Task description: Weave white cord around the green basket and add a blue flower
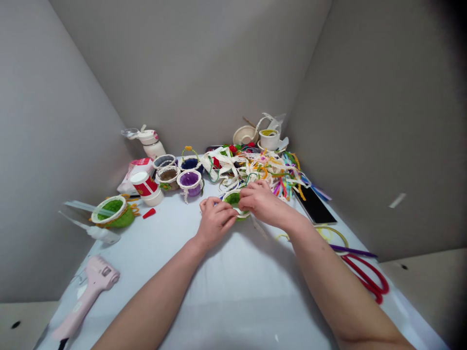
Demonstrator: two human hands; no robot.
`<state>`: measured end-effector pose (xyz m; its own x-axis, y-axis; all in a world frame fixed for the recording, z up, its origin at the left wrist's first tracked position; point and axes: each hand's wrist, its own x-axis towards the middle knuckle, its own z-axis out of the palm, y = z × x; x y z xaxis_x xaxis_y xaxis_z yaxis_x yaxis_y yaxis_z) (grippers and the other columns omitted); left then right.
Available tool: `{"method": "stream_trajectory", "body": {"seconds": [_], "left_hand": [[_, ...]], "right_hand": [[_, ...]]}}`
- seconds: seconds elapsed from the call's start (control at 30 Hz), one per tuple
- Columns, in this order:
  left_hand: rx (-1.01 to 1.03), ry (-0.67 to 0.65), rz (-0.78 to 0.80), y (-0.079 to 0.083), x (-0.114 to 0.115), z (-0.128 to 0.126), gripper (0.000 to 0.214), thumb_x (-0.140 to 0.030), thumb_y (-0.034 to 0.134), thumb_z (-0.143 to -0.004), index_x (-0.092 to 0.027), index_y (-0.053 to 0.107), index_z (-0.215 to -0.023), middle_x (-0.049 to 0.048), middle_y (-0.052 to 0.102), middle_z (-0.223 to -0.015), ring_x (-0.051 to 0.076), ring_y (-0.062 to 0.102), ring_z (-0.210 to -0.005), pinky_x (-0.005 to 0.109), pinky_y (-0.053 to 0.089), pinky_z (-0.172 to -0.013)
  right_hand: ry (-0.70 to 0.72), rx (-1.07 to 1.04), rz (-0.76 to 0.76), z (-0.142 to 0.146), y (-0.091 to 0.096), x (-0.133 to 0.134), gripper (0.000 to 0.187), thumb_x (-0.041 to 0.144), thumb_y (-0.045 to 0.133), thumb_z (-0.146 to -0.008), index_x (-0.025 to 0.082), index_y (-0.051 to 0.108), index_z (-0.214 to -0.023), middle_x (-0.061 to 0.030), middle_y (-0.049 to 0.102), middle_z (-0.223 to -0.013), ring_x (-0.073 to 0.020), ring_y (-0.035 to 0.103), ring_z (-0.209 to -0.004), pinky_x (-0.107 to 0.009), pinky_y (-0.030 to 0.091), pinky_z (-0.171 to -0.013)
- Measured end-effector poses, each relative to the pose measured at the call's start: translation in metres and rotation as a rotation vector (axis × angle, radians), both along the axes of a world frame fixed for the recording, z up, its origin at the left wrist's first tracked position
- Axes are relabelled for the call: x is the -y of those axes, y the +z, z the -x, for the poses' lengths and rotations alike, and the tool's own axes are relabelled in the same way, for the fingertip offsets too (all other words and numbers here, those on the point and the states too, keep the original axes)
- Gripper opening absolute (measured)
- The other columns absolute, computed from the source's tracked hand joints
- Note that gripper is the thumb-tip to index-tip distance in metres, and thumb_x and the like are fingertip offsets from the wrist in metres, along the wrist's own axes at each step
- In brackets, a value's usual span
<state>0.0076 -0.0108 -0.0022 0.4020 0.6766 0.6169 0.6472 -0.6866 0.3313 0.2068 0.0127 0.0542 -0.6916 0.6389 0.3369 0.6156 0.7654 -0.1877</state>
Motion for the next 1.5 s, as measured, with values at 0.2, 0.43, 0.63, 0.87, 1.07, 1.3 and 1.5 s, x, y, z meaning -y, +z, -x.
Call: {"method": "stream_trajectory", "body": {"seconds": [0.2, 0.43, 0.63, 0.87, 1.07, 1.3, 1.5], "left_hand": [[0.002, 0.013, 0.015, -0.001, -0.003, 0.002, 0.01, -0.028, 0.064, -0.089, -0.026, 0.073, -0.085, 0.0005, 0.072, -0.09, 0.023, 0.045, -0.097, 0.042, 0.028, -0.083], [-0.006, 0.011, 0.046, -0.001, -0.005, 0.003, 0.012, -0.03, 0.062, -0.089, -0.027, 0.073, -0.086, 0.0011, 0.072, -0.091, 0.023, 0.045, -0.098, 0.042, 0.028, -0.085], [0.003, 0.022, 0.066, -0.001, -0.004, 0.003, 0.012, -0.032, 0.063, -0.089, -0.026, 0.073, -0.085, 0.0014, 0.071, -0.091, 0.023, 0.045, -0.097, 0.042, 0.028, -0.084], [0.032, 0.046, 0.117, -0.001, -0.005, 0.004, 0.012, -0.033, 0.063, -0.089, -0.027, 0.073, -0.087, 0.0023, 0.071, -0.091, 0.023, 0.047, -0.098, 0.041, 0.029, -0.083], [0.051, 0.049, 0.138, 0.0, -0.003, 0.003, 0.01, -0.03, 0.064, -0.088, -0.026, 0.073, -0.088, 0.0026, 0.071, -0.091, 0.023, 0.047, -0.098, 0.042, 0.03, -0.084], [0.046, 0.02, 0.147, -0.001, 0.001, 0.003, 0.01, -0.027, 0.063, -0.088, -0.025, 0.073, -0.089, 0.0024, 0.071, -0.092, 0.023, 0.047, -0.098, 0.042, 0.03, -0.086], [0.067, 0.032, 0.153, -0.001, 0.002, 0.0, 0.01, -0.027, 0.063, -0.088, -0.025, 0.072, -0.087, 0.0026, 0.071, -0.091, 0.023, 0.048, -0.097, 0.043, 0.03, -0.086]], "right_hand": [[0.024, -0.028, 0.026, 0.005, -0.001, 0.002, 0.024, 0.01, 0.057, -0.089, 0.02, 0.067, -0.07, -0.0002, 0.061, -0.075, -0.017, 0.049, -0.084, -0.036, 0.023, -0.087], [-0.081, -0.171, 0.205, 0.004, -0.006, -0.002, 0.022, 0.006, 0.052, -0.087, 0.022, 0.065, -0.096, 0.0014, 0.065, -0.082, -0.0161, 0.055, -0.086, -0.034, 0.027, -0.09], [-0.04, -0.187, 0.263, 0.012, -0.009, -0.001, 0.013, 0.008, 0.054, -0.086, 0.02, 0.059, -0.09, 0.0032, 0.062, -0.077, -0.0141, 0.054, -0.076, -0.033, 0.031, -0.086], [-0.097, -0.182, -0.125, 0.004, -0.012, 0.022, 0.019, 0.01, 0.05, -0.092, 0.021, 0.065, -0.094, -0.0046, 0.065, -0.099, -0.0185, 0.054, -0.097, -0.038, 0.029, -0.094], [-0.081, -0.134, -0.419, 0.008, -0.045, 0.036, 0.016, 0.015, 0.055, -0.092, 0.022, 0.068, -0.1, -0.0039, 0.064, -0.088, -0.0172, 0.051, -0.085, -0.037, 0.034, -0.088], [0.004, -0.292, -0.454, 0.013, -0.063, 0.03, 0.014, 0.014, 0.058, -0.09, 0.023, 0.067, -0.098, -0.004, 0.07, -0.096, -0.017, 0.056, -0.089, -0.036, 0.037, -0.083], [0.135, -0.378, -0.368, 0.014, -0.064, 0.039, 0.019, 0.012, 0.057, -0.091, 0.024, 0.064, -0.103, -0.006, 0.072, -0.1, -0.0199, 0.057, -0.092, -0.038, 0.043, -0.079]]}}
